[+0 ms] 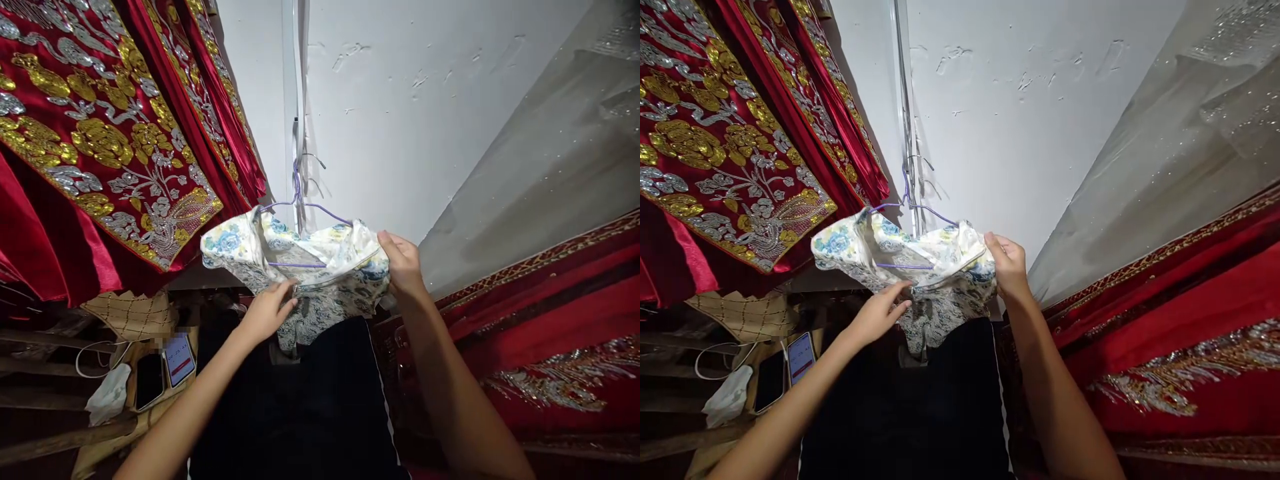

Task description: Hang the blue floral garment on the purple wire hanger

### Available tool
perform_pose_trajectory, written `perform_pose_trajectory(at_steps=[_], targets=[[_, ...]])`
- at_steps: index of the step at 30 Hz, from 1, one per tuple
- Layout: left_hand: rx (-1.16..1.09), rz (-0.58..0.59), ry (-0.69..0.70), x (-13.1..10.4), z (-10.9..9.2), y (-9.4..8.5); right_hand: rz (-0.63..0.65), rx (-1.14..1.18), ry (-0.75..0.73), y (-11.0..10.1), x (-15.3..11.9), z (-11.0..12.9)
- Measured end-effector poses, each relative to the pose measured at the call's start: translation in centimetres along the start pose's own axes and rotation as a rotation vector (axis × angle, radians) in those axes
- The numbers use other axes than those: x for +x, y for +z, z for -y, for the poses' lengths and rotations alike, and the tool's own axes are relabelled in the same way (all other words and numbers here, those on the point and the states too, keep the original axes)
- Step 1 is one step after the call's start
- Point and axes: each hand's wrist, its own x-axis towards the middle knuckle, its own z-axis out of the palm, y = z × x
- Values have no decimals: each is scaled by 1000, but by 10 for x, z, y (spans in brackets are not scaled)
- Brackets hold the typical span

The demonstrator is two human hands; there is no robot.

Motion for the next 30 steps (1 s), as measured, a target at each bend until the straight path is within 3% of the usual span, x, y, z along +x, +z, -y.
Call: perform_pose_trajectory(at_steps=[5, 7, 10, 12, 13, 14, 17, 19, 21, 26, 28, 30], targets=[[-20, 49, -75, -3, 11, 51, -78, -109, -3, -6, -6, -20], [-96, -9, -99, -11, 11, 67, -223, -234, -116, -5, -12, -31], [-229, -90, -138, -27, 7, 80, -582, -371, -281, 0, -42, -59], [-316, -85, -147, -37, 2, 81, -661, -419, -219, 6, -73, -83], [-351, -73, -149, -42, -2, 80, -582, -412, -135, 10, -88, -95], [-379, -65, -153, -46, -5, 77, -399, -402, -50, 14, -101, -105], [-427, -62, -173, -53, -15, 71, 375, -332, 159, 26, -125, -125], [-491, -70, -196, -55, -21, 69, 692, -243, 257, 33, -128, -127], [-621, -94, -229, -54, -24, 71, 730, -215, 289, 41, -128, -125], [-1057, -223, -266, -39, -29, 72, 517, -329, 141, 61, -136, -128], [-1174, -312, -244, -24, -30, 57, 479, -364, 122, 66, -140, -135], [-1244, -406, -187, -3, -33, 29, 477, -408, 136, 69, -139, -142]])
